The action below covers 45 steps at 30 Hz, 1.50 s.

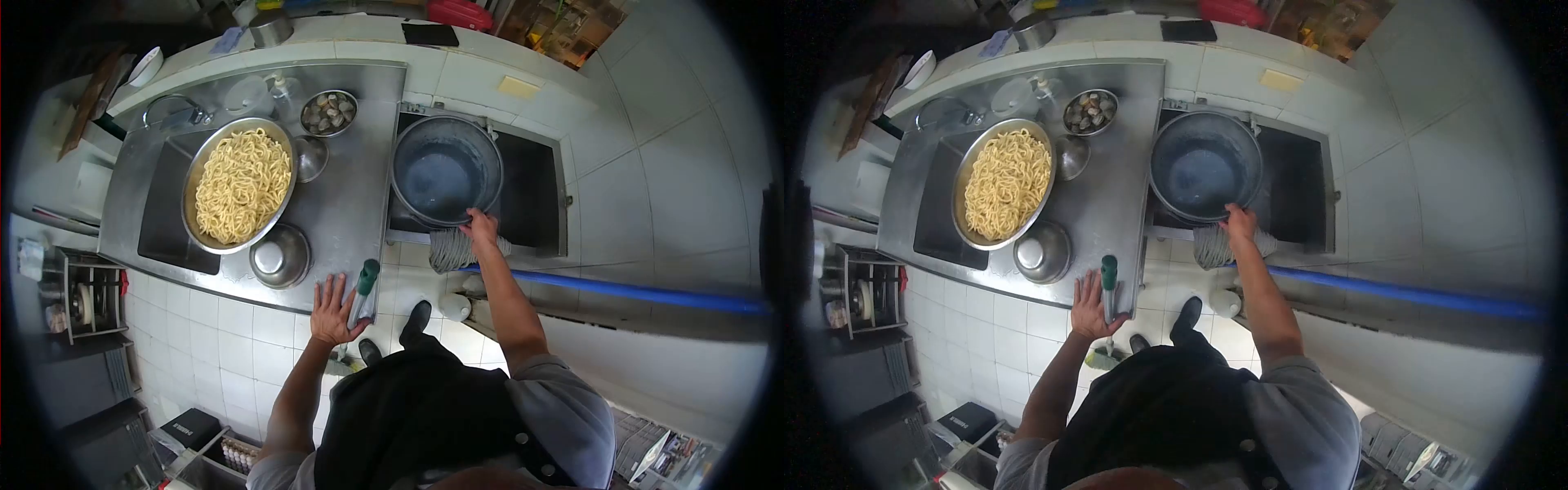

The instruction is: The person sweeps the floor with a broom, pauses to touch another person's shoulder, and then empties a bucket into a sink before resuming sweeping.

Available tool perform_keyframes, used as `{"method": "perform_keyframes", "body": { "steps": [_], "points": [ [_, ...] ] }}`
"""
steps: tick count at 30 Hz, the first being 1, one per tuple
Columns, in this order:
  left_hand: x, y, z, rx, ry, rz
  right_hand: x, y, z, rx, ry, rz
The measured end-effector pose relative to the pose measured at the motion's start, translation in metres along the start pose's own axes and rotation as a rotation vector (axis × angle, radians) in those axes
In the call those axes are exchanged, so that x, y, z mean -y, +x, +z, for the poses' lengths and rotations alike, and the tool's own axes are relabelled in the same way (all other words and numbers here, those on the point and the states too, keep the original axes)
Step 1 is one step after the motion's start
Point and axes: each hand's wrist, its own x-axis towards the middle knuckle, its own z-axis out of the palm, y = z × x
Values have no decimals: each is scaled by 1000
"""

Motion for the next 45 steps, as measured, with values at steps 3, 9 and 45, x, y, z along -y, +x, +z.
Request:
{"method": "perform_keyframes", "body": {
  "steps": [3,9,45],
  "points": [
    [-3,4,-4,54,2,-22,-20,31,4,-58,2,99],
    [-5,14,-8,85,-4,-44,-86,116,31,-54,-119,354],
    [2,-13,24,-153,68,133,234,-495,-239,-861,-703,-2037]
  ]
}}
